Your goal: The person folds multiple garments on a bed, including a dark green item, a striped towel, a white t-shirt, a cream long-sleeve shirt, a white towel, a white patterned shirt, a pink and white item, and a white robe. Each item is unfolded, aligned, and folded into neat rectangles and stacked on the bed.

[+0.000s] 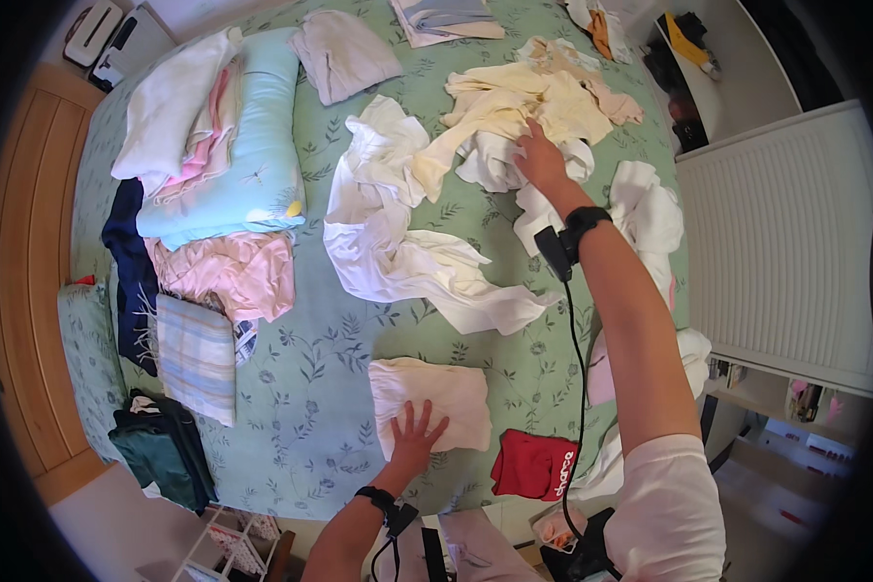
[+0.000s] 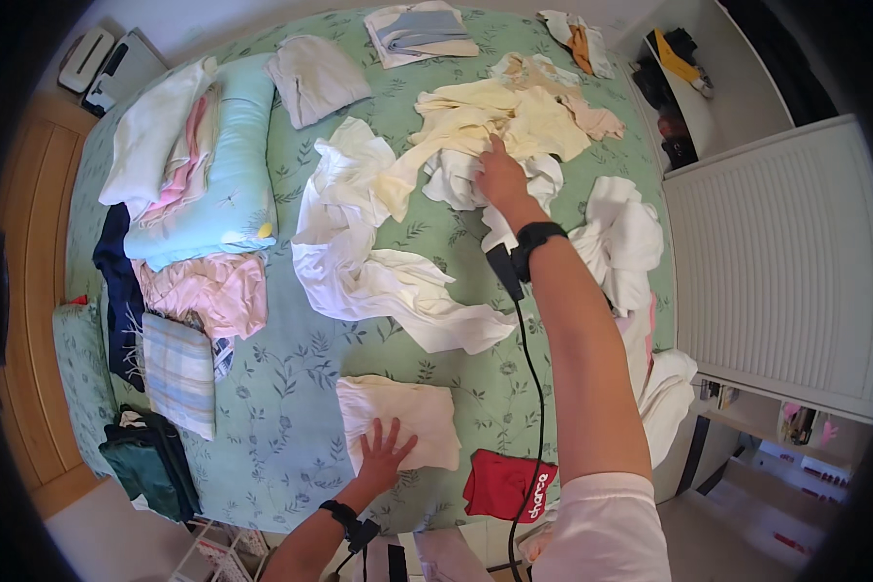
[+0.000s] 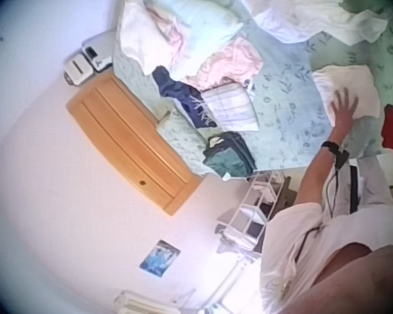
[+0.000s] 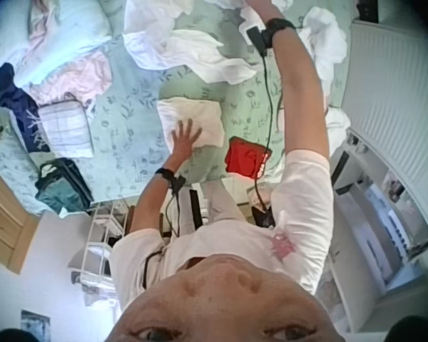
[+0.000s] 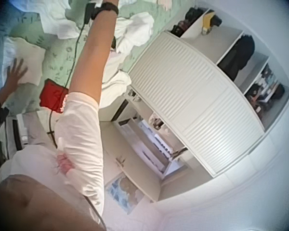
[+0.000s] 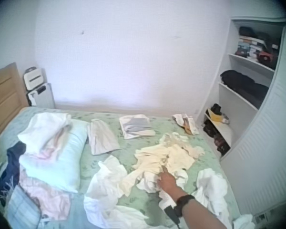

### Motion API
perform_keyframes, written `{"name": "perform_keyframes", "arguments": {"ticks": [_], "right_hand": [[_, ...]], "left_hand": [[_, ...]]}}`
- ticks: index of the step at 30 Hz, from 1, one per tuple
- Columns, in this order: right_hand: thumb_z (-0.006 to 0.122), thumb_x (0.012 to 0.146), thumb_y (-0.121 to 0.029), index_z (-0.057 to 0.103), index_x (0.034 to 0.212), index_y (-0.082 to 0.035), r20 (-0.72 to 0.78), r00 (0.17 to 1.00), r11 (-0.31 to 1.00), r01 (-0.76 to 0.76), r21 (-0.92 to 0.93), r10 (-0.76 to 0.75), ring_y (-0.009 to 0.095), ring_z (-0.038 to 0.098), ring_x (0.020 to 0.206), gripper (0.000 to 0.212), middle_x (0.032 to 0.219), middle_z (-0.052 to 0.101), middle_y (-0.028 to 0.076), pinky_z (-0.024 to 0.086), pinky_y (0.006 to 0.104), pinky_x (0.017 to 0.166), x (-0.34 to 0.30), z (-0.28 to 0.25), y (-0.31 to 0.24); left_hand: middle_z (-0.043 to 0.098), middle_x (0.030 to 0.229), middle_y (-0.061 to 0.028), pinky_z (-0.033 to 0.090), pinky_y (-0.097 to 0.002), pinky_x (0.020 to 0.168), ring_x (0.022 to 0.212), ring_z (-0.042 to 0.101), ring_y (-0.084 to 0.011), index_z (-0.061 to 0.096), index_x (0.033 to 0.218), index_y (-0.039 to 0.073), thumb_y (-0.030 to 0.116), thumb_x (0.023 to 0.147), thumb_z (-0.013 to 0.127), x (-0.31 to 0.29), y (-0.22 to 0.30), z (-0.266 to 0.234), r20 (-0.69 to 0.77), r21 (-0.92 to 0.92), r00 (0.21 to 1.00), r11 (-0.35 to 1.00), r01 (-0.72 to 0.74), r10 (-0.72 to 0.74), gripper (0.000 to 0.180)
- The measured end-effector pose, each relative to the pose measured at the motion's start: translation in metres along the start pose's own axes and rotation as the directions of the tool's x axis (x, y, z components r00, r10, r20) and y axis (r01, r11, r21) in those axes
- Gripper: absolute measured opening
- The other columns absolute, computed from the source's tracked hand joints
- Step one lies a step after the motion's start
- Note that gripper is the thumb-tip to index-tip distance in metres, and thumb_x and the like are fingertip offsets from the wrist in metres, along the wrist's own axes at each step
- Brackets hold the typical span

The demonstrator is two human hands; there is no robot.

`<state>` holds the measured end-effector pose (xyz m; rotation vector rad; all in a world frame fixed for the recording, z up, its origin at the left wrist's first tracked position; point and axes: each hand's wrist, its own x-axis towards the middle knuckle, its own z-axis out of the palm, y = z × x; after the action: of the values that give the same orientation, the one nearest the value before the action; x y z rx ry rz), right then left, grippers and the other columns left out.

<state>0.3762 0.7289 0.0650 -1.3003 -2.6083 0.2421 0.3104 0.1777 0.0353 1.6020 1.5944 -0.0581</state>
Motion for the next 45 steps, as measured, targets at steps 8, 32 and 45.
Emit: {"name": "perform_keyframes", "arguments": {"ticks": [8,32,45], "right_hand": [[0.064,0.074,-0.019,0.065,0.078,-0.002,-0.191,0.980,0.964,-0.009,0.264,0.062,0.027,0.061,0.065,0.018,0.075,0.062,0.015,0.048,0.0357,0.063,0.047,-0.058,0.017],[0.062,0.078,-0.009,0.058,0.094,-0.003,0.412,0.717,0.608,0.020,0.794,-0.562,0.027,0.060,0.081,0.018,0.097,0.057,0.012,0.049,0.0347,0.069,-0.376,-0.105,-0.256],[0.064,0.071,-0.002,0.048,0.118,-0.008,0.530,0.685,0.860,0.314,0.403,-0.499,0.032,0.059,0.090,0.050,0.118,0.051,0.012,0.050,0.0394,0.077,-0.267,0.041,-0.277]], "left_hand": [[0.003,0.151,-0.0114,0.018,-0.0708,0.095,0.136,0.002,-0.0443,0.031,0.139,0.030,0.005,0.070,0.058,-0.003,-0.002,-0.006,0.009,0.006,1.000,1.000,-0.011,0.011,0.078],[0.063,0.097,-0.0061,0.047,-0.0302,0.083,0.089,0.061,-0.0153,0.053,0.113,0.003,0.017,0.087,0.057,-0.229,-0.098,-0.030,0.251,-0.968,0.647,-0.193,0.161,-0.720,0.030],[0.050,0.123,-0.0125,0.037,-0.0457,0.096,0.117,0.042,-0.0356,0.047,0.124,0.011,0.024,0.069,0.072,-0.067,-0.138,-0.027,-0.562,-0.378,0.664,0.867,0.325,-0.494,0.062]]}}
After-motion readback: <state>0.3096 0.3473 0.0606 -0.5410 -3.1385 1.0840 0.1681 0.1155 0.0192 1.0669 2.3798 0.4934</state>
